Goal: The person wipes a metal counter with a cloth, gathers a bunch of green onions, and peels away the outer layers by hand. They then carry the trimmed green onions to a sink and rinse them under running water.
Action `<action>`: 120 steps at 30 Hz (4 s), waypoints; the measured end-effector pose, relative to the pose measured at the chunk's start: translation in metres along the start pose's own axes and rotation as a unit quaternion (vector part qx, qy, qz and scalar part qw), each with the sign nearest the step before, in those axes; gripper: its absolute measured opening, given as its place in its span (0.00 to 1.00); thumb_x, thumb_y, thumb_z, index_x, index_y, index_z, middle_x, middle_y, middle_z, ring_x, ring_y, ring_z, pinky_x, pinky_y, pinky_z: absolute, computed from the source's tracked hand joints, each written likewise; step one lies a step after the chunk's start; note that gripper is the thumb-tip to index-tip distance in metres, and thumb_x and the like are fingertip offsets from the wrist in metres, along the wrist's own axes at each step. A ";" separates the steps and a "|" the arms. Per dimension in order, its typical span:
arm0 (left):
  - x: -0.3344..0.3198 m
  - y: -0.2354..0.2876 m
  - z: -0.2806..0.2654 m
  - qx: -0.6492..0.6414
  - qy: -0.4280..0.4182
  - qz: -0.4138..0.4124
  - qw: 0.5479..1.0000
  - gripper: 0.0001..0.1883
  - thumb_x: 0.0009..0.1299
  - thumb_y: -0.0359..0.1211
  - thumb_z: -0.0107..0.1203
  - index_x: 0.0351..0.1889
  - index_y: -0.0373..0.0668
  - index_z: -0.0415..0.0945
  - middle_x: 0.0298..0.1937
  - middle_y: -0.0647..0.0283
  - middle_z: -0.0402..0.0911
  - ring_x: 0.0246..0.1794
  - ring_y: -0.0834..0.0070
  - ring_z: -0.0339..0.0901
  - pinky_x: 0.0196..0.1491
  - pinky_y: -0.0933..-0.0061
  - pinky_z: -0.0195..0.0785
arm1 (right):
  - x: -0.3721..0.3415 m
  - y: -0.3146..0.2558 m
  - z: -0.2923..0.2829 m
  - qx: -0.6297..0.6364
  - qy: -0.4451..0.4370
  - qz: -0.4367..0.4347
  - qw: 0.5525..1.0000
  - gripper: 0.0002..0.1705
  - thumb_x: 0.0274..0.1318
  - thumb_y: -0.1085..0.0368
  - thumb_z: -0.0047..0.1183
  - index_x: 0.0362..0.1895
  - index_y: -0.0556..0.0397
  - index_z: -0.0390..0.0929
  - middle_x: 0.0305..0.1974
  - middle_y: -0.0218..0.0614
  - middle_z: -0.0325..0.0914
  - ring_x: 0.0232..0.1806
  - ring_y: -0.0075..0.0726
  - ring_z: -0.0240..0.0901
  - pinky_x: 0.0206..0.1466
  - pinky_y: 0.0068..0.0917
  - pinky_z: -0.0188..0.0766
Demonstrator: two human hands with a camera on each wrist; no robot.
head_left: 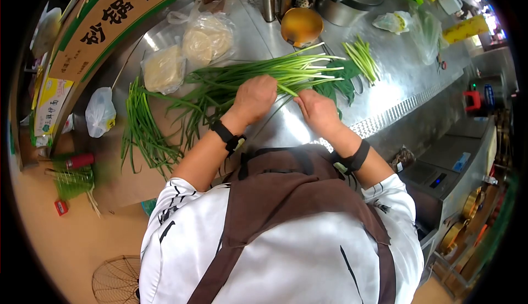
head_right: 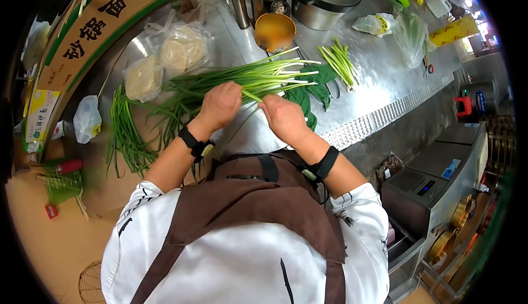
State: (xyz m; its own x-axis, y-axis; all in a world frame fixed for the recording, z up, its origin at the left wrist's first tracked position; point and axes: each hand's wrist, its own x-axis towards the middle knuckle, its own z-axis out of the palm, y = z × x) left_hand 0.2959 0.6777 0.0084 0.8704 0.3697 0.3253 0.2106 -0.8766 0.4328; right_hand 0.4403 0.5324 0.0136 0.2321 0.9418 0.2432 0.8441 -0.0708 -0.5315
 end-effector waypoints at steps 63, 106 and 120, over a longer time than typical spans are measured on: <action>0.022 -0.021 -0.049 -0.179 0.057 -0.213 0.959 0.10 0.69 0.31 0.51 0.47 0.40 0.74 0.40 0.53 0.78 0.41 0.60 0.76 0.45 0.67 0.67 | 0.064 0.115 0.028 -0.173 -0.139 0.099 0.970 0.10 0.46 0.67 0.52 0.36 0.49 0.78 0.42 0.40 0.75 0.41 0.46 0.77 0.44 0.41 0.72; 0.007 -0.042 0.004 -0.082 0.046 -0.003 0.996 0.07 0.65 0.31 0.54 0.37 0.38 0.76 0.45 0.49 0.77 0.45 0.51 0.74 0.45 0.60 0.68 | 0.074 0.076 0.012 -0.074 -0.132 0.024 0.988 0.11 0.49 0.63 0.56 0.39 0.49 0.78 0.39 0.40 0.77 0.40 0.50 0.76 0.42 0.42 0.71; 0.016 -0.019 0.005 -0.154 -0.153 -0.028 0.976 0.10 0.67 0.34 0.53 0.44 0.43 0.74 0.35 0.55 0.75 0.36 0.55 0.74 0.36 0.61 0.68 | 0.056 0.077 -0.019 0.304 -0.325 0.162 0.881 0.11 0.55 0.64 0.54 0.41 0.55 0.79 0.29 0.37 0.80 0.32 0.32 0.75 0.40 0.30 0.70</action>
State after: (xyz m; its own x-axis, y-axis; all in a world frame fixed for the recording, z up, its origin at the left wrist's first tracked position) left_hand 0.3079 0.6983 0.0012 0.9637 0.2629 0.0477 0.1584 -0.7060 0.6903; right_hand 0.5277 0.5731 0.0019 -0.0792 0.9080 -0.4114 0.3242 -0.3668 -0.8719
